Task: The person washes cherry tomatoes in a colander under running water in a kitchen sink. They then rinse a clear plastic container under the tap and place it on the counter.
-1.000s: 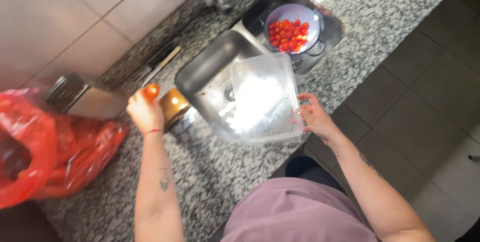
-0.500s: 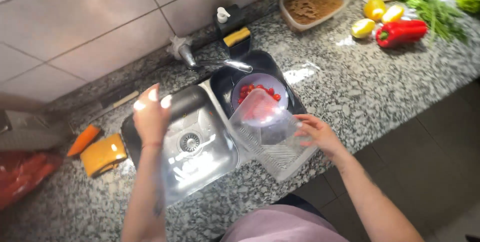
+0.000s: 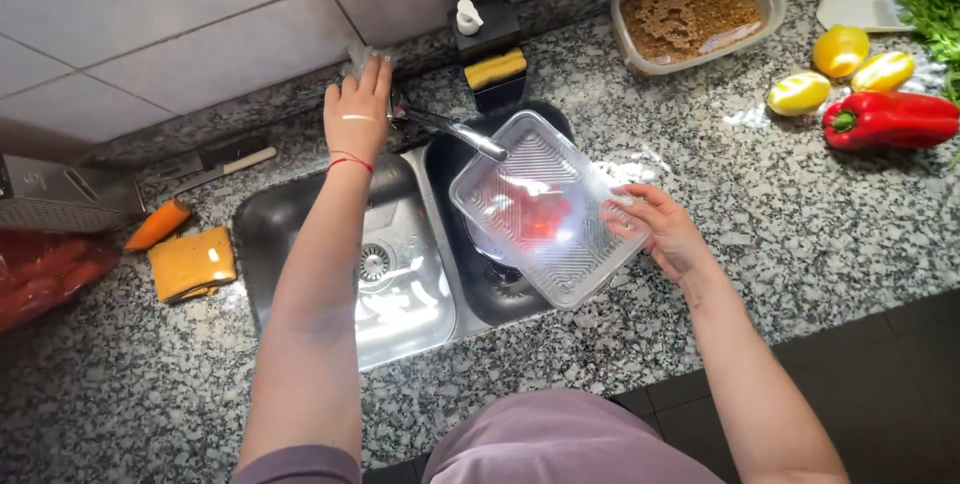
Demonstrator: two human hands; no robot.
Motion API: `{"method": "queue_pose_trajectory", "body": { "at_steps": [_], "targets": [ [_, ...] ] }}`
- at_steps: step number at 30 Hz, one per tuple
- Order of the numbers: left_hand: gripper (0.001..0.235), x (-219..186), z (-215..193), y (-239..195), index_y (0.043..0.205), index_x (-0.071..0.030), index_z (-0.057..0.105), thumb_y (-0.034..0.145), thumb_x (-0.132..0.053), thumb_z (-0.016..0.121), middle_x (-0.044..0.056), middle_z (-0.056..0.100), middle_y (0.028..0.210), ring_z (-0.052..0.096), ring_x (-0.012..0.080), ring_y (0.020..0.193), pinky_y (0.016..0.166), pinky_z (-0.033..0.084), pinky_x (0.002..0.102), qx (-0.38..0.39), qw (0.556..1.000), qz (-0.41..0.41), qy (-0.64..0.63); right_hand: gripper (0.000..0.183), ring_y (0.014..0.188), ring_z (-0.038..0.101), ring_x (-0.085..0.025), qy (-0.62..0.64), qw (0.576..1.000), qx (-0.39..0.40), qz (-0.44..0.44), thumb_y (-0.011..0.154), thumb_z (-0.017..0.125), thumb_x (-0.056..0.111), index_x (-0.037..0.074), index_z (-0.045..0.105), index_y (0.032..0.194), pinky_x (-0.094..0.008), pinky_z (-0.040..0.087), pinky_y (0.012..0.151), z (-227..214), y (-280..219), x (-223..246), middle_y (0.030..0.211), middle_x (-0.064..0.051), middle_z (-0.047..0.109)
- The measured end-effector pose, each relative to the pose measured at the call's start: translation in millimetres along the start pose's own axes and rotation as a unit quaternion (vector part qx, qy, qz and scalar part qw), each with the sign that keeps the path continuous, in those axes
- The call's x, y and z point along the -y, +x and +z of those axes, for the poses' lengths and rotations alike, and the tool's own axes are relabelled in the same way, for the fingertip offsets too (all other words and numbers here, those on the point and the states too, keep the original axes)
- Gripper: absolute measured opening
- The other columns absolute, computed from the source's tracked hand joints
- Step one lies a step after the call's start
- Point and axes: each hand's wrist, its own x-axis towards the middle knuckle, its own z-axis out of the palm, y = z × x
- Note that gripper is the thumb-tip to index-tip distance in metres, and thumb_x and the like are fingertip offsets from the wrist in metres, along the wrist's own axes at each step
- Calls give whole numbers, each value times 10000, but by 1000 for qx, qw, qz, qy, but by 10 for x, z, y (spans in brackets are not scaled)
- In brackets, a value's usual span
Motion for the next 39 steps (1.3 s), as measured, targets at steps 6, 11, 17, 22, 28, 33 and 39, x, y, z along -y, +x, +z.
{"method": "queue_pose_trajectory", "body": {
  "at_steps": [6,11,17,22,28,33,39],
  "targets": [
    [667,131,274,107,1330,-167,479,757,-397,734,21,553,1258,591,242,857,791,385,397,47,998,31,-22,337,1032,600,-358,-61,996,47,47,927,550,256,44,562,1188,-503,536,776,198,437,27,1182,-220,571],
    [687,204,234,201,1324,-171,492,728,-383,761,13,560,1252,552,230,907,797,315,427,85,994,57,-43,263,855,675,-245,-52,993,97,28,890,636,233,8,563,1004,-363,591,626,616,730,58,1020,-177,659],
    [680,125,-18,26,1389,-206,446,801,-491,637,-60,506,1353,490,171,958,786,323,387,29,997,59,37,250,870,654,-145,-144,980,111,76,854,623,223,88,653,1062,-232,527,773,1027,855,84,959,-98,693],
    [624,-34,-22,-151,1456,-189,303,867,-250,501,-62,301,1478,410,179,1036,775,298,384,70,994,27,76,283,894,657,-173,-136,983,111,61,839,625,226,60,650,1067,-259,532,815,1125,762,221,976,-125,682],
    [586,-371,-606,-440,1465,-150,221,926,-64,433,-21,267,1493,379,134,1196,941,252,345,34,968,7,250,334,859,636,-242,-133,986,87,51,907,557,266,57,590,1165,-370,574,669,612,495,215,1120,-178,625],
    [407,-751,-1449,-1362,1275,-302,511,872,-324,558,-122,498,1339,416,119,1210,984,180,433,20,962,-22,-271,365,924,636,-373,-133,987,71,50,952,504,276,32,537,1221,-451,571,674,611,-6,153,1157,-248,567],
    [909,-513,-1848,-2260,1499,-201,84,821,-473,625,218,29,1518,245,425,1351,1099,184,525,109,415,-565,-705,372,953,621,-350,-47,989,83,114,952,460,265,95,508,1279,-555,530,747,1049,-424,-555,1156,-180,575]
  ]
}}
